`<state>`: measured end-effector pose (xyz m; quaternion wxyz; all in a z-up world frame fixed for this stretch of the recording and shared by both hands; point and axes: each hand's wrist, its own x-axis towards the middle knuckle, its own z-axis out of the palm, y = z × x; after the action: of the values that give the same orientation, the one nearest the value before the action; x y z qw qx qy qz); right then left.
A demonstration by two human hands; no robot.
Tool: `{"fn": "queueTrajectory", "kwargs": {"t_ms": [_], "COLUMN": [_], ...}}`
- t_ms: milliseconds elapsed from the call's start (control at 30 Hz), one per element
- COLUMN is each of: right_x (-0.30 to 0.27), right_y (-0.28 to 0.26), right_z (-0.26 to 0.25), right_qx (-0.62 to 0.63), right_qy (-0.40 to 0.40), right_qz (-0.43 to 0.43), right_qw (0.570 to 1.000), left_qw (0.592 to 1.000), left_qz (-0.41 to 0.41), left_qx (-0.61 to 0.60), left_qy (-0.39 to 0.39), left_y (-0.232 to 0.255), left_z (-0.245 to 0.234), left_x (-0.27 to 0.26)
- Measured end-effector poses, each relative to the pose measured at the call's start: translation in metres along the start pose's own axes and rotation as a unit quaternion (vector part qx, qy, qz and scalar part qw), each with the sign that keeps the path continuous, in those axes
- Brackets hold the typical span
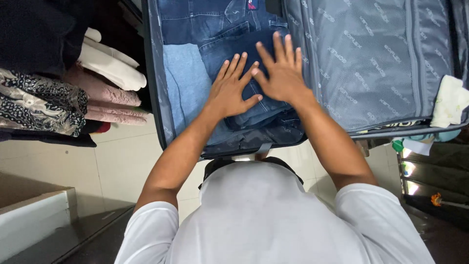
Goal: The person removes a blue shirt and jeans from a suitcase and places them into a closet. They then rearrange several pairs of jeans and a black garment in the suitcase before zipping a mesh divider and placing a patterned cloth on top.
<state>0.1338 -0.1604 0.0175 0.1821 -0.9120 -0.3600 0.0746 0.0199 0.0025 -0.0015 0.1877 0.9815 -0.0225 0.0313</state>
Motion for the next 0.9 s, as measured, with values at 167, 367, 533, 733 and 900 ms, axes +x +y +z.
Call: {"fn": "queueTrajectory", "kwargs": {"t_ms": [167, 367, 533, 733, 900], "right_x": [0.012, 0.027, 0.027, 0.022, 0.020], "right_y": [0.001, 0.013, 0.014, 0.017, 0.021], "right_z": [0.025, 0.037, 0.037, 0.041, 0.048], "right_qx": [-0.027, -0.003, -0.004, 0.016, 0.021], "right_qy": [-0.126, -0.201, -0.221, -0.195, -0.172], "right_qz": [0.072, 0.109, 0.120, 0.112, 0.100], "right_qw": [0.989, 0.973, 0.968, 0.974, 0.980], "left_qw": [0.999, 0.999, 0.989, 0.897, 0.823], "left_qz": [-0.022, -0.018, -0.072, -0.344, -0.448], "left_qx": [0.004, 0.009, 0.012, -0.171, -0.337], "left_qy": [-0.040, -0.031, 0.130, 0.217, 0.089], "left_y": [-0.015, -0.023, -0.016, -0.039, -0.079], "left_z": [0.023, 0.039, 0.035, 0.033, 0.042], "left_x": [0.003, 0.009, -0.006, -0.015, -0.009]}}
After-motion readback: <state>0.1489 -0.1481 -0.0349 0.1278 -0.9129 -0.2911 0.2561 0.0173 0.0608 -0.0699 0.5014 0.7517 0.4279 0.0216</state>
